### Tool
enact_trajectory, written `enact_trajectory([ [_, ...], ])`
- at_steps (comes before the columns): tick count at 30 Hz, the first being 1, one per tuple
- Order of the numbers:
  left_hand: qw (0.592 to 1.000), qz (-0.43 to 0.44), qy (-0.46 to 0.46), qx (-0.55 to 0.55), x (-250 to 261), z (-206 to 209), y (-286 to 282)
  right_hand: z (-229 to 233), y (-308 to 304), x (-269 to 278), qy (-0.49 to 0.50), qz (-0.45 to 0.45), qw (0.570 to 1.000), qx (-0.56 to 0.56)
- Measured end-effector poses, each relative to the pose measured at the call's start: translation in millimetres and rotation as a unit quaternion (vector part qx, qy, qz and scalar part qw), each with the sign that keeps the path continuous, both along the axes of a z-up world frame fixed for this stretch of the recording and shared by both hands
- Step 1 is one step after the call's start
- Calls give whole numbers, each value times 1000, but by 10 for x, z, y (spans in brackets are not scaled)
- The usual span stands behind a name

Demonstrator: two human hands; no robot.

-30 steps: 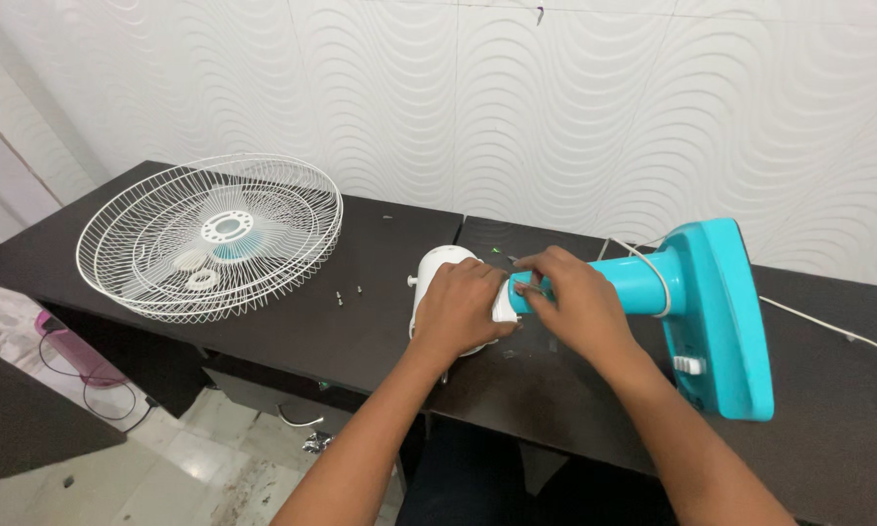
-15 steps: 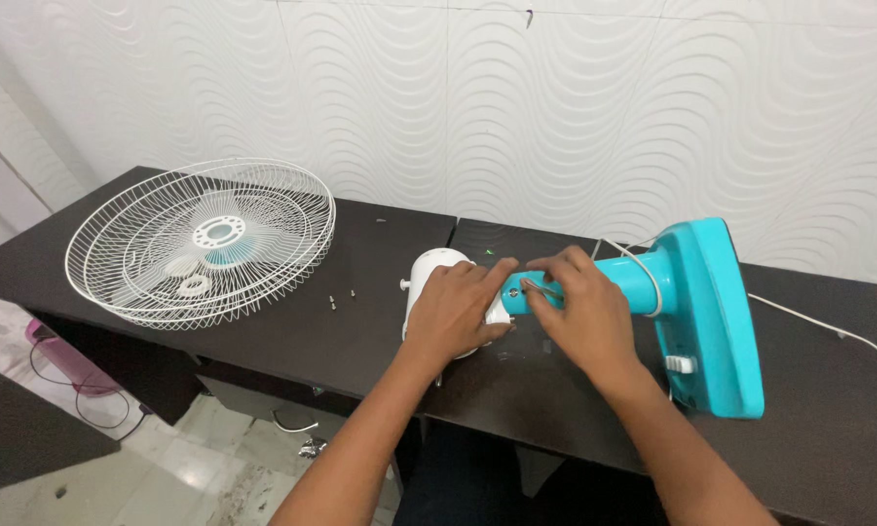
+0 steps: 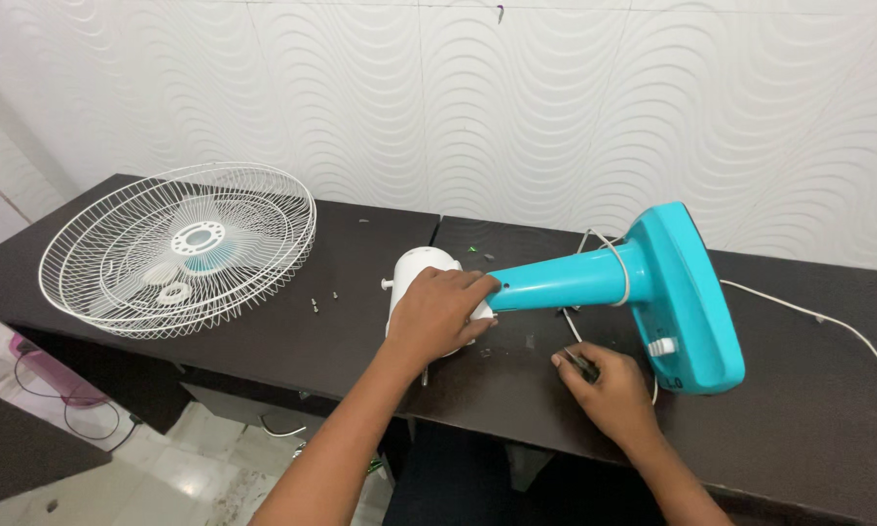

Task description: The person assembles a table fan by attaching the front grill to the motor housing, then securing the motor to the stand using a screwdriver. The person tightens multiple screws to connect the motor and stand components.

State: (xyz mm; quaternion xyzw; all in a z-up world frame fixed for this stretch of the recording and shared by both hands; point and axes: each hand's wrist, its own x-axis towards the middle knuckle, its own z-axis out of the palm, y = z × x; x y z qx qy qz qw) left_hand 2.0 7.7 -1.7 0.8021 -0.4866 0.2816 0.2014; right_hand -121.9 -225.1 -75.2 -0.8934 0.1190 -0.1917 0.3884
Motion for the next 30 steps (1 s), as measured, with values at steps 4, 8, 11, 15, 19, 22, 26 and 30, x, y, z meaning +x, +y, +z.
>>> enact_trajectory([
  [4, 998, -15, 11, 59, -2, -16, -39, -4, 15, -154, -44, 20, 996, -78],
  [8, 996, -29, 3, 86, -23, -30, -64, 120, 146, -279, -40, 76, 990, -108],
  [11, 995, -34, -1, 96, -21, -22, -65, 360, 235, -278, -105, 98, 985, -99],
  [15, 986, -47, 0, 159, -75, -59, -76, 889, 169, 10, -222, 60, 964, -131],
  [19, 988, -97, -38, 117, -137, -126, -94, 1326, -87, 640, -150, 58, 957, -240],
  [22, 987, -89, -39, 125, -122, -144, -120, 1342, -317, 1215, 29, 2, 958, -286],
  [26, 987, -88, -59, 123, -119, -176, -126, 993, -641, 1954, 149, 1, 895, -419],
  [30, 987, -95, -48, 119, -134, -179, -111, 593, -934, 2339, 213, 8, 840, -499],
])
